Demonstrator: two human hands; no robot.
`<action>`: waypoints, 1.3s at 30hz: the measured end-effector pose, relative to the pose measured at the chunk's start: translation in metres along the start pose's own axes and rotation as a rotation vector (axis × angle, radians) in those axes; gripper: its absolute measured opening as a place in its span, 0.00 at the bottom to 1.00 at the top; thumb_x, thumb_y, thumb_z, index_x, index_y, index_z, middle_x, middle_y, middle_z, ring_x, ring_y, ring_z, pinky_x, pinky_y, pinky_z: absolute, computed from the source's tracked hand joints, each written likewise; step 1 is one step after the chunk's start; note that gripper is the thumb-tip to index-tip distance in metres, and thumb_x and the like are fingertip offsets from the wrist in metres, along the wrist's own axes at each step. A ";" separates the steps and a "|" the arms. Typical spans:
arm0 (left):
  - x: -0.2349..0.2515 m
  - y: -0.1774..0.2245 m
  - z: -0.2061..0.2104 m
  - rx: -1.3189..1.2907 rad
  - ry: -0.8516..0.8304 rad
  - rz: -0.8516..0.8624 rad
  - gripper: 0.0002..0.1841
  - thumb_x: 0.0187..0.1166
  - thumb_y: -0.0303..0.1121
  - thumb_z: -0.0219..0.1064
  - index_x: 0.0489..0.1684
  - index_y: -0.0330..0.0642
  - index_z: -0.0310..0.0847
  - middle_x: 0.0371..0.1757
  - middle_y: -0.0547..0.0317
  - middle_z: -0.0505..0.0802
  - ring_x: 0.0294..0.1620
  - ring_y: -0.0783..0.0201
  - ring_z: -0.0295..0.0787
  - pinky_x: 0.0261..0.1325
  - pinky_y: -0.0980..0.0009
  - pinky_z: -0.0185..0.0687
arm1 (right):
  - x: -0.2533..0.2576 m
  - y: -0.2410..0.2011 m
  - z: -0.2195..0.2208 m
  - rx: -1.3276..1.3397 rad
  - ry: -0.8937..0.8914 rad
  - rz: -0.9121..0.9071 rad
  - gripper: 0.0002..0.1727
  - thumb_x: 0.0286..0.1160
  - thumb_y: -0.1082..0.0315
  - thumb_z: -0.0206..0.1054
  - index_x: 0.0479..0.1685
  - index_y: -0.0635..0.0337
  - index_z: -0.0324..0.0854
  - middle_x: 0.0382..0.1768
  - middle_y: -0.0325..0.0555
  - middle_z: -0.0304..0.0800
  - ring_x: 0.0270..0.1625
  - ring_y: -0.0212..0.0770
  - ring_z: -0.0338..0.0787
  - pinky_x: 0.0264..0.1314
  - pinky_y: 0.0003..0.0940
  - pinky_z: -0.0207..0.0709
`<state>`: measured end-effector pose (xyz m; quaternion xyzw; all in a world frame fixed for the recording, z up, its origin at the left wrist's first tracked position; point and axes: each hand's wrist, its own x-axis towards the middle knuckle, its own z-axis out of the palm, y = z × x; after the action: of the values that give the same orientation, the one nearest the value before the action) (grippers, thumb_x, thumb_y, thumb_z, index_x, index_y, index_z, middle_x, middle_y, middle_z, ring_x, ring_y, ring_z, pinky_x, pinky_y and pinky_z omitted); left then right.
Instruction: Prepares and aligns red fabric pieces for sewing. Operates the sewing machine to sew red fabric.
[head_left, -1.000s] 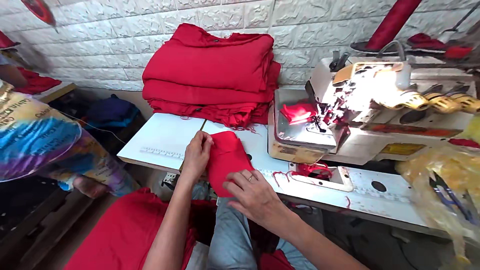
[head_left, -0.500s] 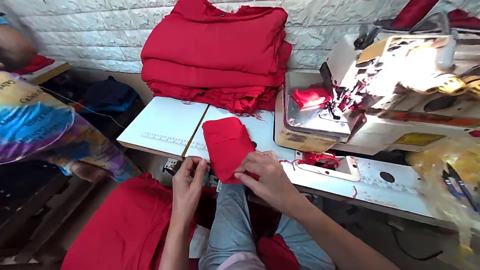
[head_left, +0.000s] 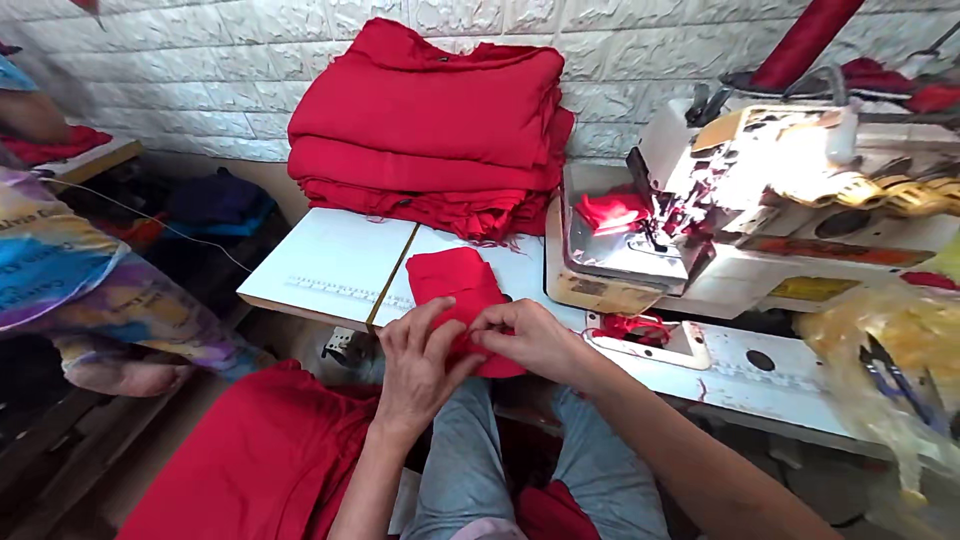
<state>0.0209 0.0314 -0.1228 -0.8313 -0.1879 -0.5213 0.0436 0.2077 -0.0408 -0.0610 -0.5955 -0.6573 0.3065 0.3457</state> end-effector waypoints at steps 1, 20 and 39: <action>-0.003 0.001 0.004 0.033 0.027 0.021 0.14 0.75 0.49 0.75 0.43 0.51 0.83 0.64 0.55 0.89 0.65 0.56 0.81 0.70 0.59 0.65 | 0.002 0.000 -0.002 0.014 -0.011 0.019 0.13 0.85 0.63 0.62 0.45 0.59 0.90 0.34 0.37 0.89 0.36 0.23 0.83 0.44 0.25 0.76; 0.001 0.005 0.014 -0.056 -0.074 0.011 0.12 0.83 0.40 0.67 0.42 0.39 0.86 0.35 0.55 0.93 0.38 0.60 0.88 0.60 0.59 0.74 | 0.092 -0.032 -0.079 -0.169 0.108 -0.095 0.12 0.87 0.67 0.61 0.46 0.66 0.86 0.33 0.48 0.87 0.34 0.37 0.82 0.42 0.39 0.77; 0.013 0.013 0.019 0.053 -0.111 0.154 0.05 0.80 0.34 0.65 0.40 0.46 0.85 0.39 0.60 0.93 0.44 0.62 0.88 0.66 0.57 0.67 | 0.107 -0.027 -0.093 -0.128 0.205 0.001 0.14 0.88 0.67 0.57 0.52 0.69 0.85 0.45 0.58 0.88 0.46 0.47 0.86 0.53 0.50 0.79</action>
<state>0.0470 0.0283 -0.1186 -0.8695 -0.1394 -0.4641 0.0953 0.2632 0.0617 0.0240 -0.6448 -0.6364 0.2018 0.3722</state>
